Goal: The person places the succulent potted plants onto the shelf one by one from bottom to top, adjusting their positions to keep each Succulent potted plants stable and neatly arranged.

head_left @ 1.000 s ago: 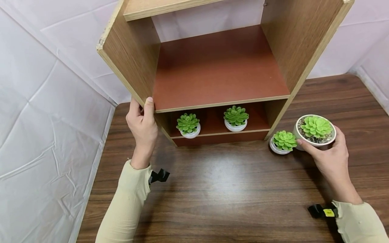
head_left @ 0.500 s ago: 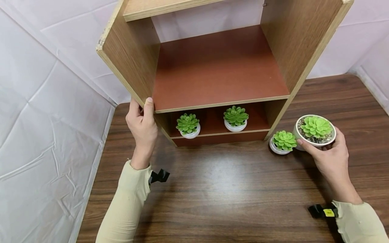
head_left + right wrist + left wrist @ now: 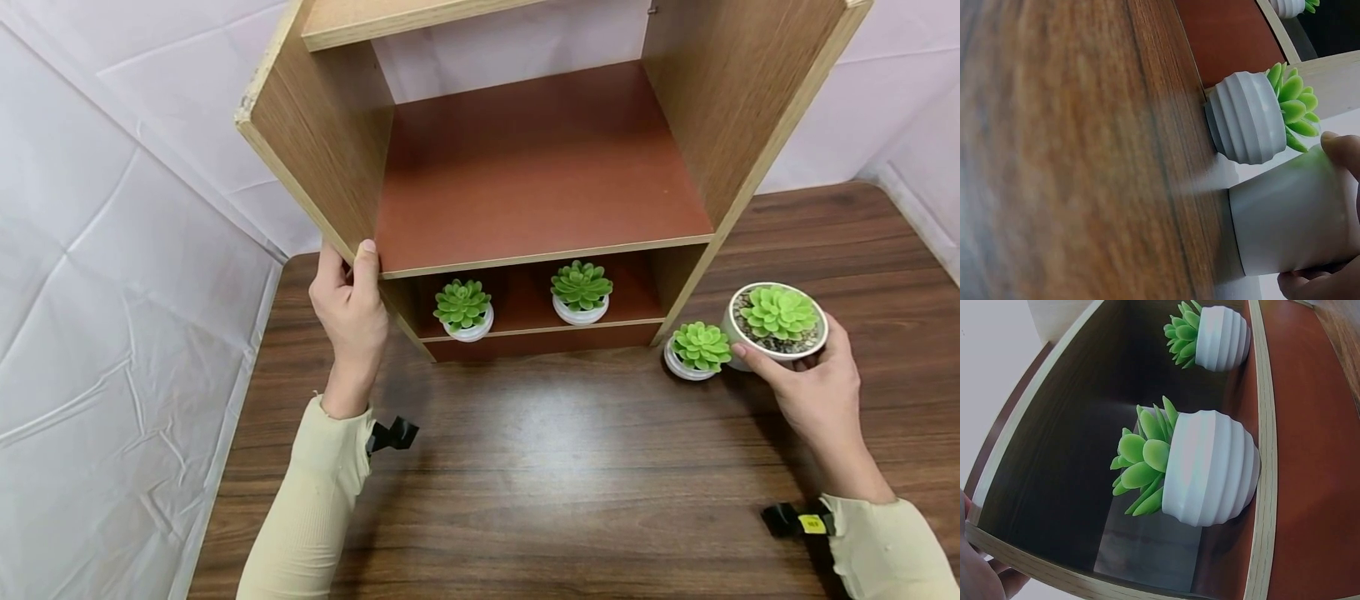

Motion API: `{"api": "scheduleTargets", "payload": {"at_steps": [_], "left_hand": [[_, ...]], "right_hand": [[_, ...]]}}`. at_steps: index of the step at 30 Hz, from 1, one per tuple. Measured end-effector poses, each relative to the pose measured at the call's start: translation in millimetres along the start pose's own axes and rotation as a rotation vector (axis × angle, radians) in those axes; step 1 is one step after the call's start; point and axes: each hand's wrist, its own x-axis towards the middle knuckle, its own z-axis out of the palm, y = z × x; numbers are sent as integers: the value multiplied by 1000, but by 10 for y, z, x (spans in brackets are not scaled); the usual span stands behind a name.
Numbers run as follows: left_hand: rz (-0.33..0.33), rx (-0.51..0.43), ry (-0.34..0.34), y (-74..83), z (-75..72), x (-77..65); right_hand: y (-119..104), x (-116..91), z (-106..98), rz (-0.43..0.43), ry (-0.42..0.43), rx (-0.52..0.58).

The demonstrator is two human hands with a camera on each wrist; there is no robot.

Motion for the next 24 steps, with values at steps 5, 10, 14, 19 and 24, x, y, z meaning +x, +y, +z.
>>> {"api": "scheduleTargets", "payload": {"at_steps": [5,10,14,19,24], "left_hand": [[6,2,-2,1,-2,1],[6,-1,-2,-4,-2,3],[5,4,-3,0,3,4],[-3,8,-4,12,9,5],[-8,11,3,12,6,4]], "right_hand": [[34,16,-7,-1,-2,-17],[28,13,-12,4,2,-30],[5,0,-15,11,0,-19],[14,0,-26,22,-4,-21],[62,22,-35,4,-14,-6]]}}
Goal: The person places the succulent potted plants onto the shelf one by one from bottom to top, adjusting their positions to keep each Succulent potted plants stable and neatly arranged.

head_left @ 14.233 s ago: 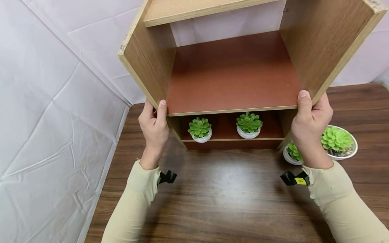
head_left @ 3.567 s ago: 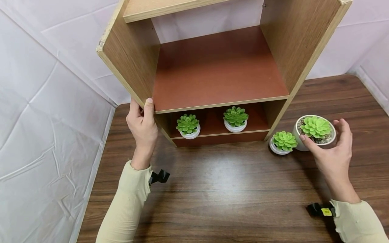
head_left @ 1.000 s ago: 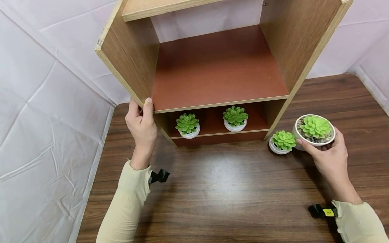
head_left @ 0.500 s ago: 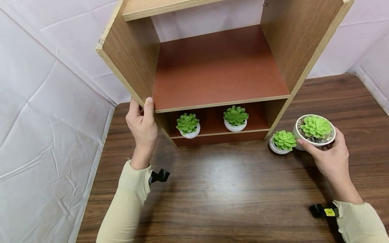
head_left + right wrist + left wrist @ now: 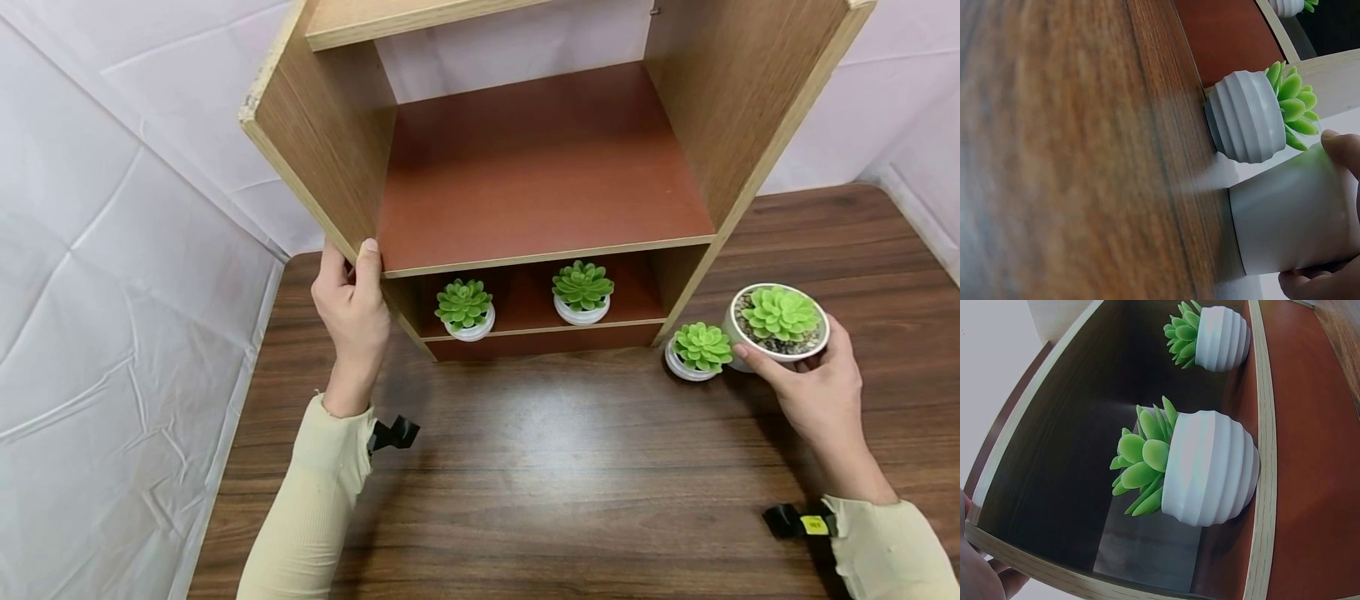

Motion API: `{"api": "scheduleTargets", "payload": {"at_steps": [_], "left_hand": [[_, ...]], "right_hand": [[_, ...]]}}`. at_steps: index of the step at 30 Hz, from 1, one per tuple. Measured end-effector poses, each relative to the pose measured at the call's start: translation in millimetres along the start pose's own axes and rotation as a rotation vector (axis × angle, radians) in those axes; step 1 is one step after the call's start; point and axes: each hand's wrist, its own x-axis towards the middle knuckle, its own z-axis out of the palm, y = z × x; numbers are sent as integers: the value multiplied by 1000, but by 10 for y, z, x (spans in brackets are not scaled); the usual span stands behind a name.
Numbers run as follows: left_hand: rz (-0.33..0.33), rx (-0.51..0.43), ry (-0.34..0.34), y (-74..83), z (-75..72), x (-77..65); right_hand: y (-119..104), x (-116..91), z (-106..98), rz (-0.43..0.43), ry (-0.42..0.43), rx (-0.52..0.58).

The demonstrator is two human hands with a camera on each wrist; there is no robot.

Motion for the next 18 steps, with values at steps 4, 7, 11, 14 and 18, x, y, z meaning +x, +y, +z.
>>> {"api": "scheduleTargets", "payload": {"at_steps": [4,7,11,14,18], "left_hand": [[2,4,-3,-9,-8,-1],[4,6,-4,-13,-11,-1],[3,8,-5,-14,-7,-3],[6,14,-5,-27,-5,0],[9,30,0,-33,1,10]], "right_hand": [[25,5,3,-20,1,21],[26,6,8,-24,5,36],[18,8,13,-20,6,50],[14,8,12,-19,6,50],[16,7,8,-25,10,58]]}}
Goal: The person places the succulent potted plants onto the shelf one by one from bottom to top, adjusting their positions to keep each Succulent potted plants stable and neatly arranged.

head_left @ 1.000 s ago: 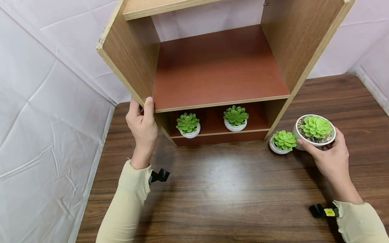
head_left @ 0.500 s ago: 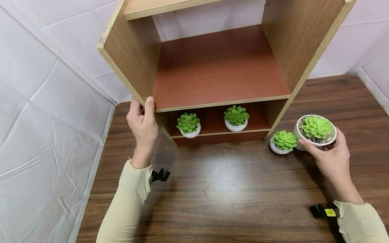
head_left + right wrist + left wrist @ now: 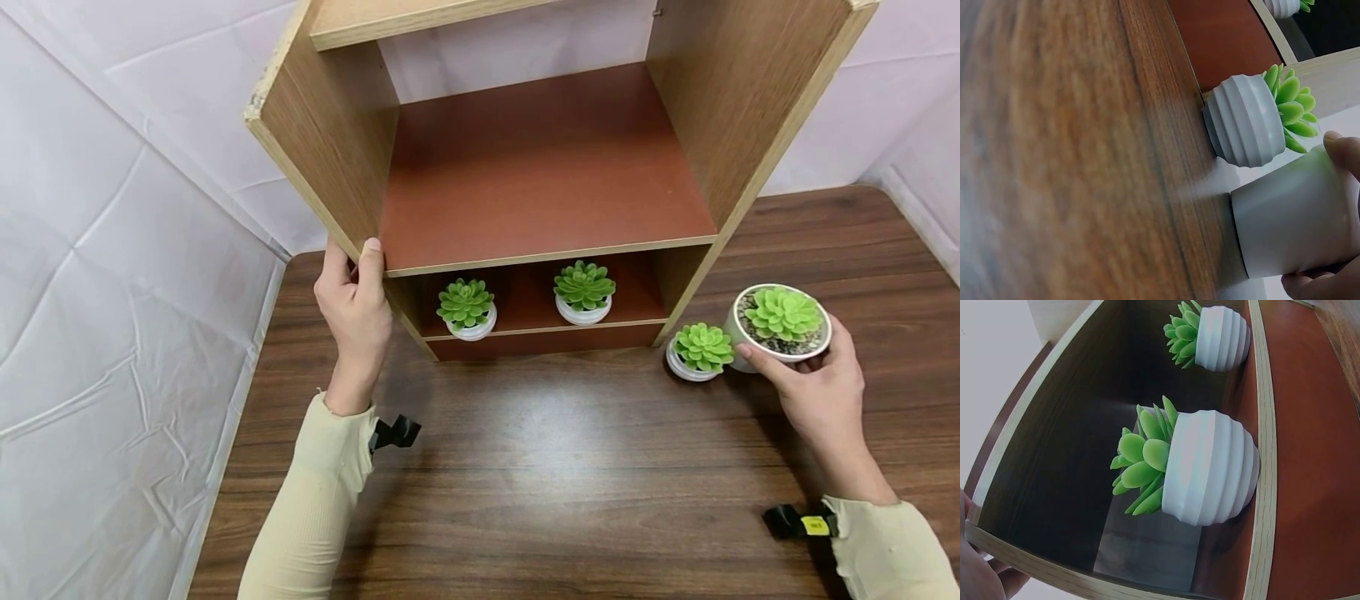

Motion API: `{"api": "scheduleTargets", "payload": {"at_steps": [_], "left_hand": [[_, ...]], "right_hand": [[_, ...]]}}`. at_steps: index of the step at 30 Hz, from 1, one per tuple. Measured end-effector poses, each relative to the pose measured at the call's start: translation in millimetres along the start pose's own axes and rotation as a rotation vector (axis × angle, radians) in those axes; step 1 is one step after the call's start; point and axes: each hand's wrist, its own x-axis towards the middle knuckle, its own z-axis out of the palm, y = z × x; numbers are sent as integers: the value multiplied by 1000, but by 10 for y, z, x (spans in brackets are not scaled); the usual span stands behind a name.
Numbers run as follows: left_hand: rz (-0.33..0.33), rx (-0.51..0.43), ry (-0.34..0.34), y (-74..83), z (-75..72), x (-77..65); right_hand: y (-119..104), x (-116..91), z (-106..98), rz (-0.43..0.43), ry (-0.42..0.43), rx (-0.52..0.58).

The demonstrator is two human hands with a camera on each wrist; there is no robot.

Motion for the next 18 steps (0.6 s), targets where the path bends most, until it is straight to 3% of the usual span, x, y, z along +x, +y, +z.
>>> {"api": "scheduleTargets", "payload": {"at_steps": [10,18], "left_hand": [[0,-18,-4,-11,-6,-6],[0,-2,5,8,3,1]], "right_hand": [[-2,-6,-21,-28,21,35],[-43,-9,-48,-22,57,140]]}}
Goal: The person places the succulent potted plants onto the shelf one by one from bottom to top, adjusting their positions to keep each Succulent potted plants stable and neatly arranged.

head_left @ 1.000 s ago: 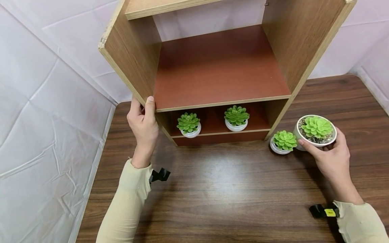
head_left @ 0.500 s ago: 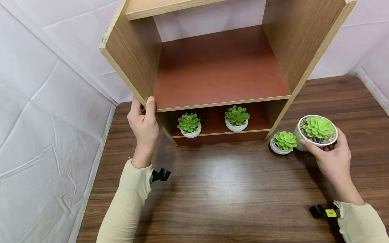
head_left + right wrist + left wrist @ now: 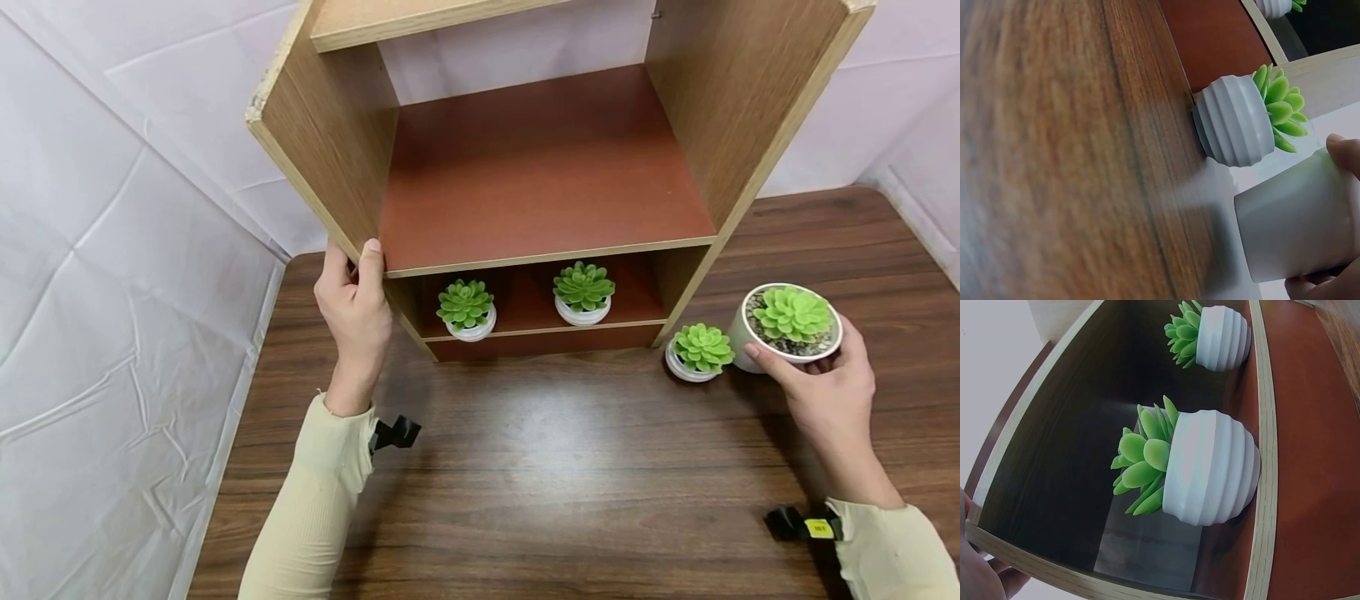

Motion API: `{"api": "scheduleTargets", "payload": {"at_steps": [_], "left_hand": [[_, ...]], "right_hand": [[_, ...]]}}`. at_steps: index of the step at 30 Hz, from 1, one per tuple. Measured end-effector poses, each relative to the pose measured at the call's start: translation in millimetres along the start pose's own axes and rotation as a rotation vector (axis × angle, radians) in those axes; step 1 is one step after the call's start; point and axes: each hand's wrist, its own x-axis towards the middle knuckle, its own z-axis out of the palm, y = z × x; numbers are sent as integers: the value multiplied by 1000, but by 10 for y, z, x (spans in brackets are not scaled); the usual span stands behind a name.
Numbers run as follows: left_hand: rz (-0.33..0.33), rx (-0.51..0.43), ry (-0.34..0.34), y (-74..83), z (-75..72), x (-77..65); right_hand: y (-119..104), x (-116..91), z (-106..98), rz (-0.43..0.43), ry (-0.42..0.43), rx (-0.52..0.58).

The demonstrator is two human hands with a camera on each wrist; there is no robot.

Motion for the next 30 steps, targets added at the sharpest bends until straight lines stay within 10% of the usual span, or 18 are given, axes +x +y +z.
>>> {"api": "scheduleTargets", "payload": {"at_steps": [30], "left_hand": [[-1,-24,-15,6,-17,-16]], "right_hand": [[-134,-37,-31,-70,71,93]]}}
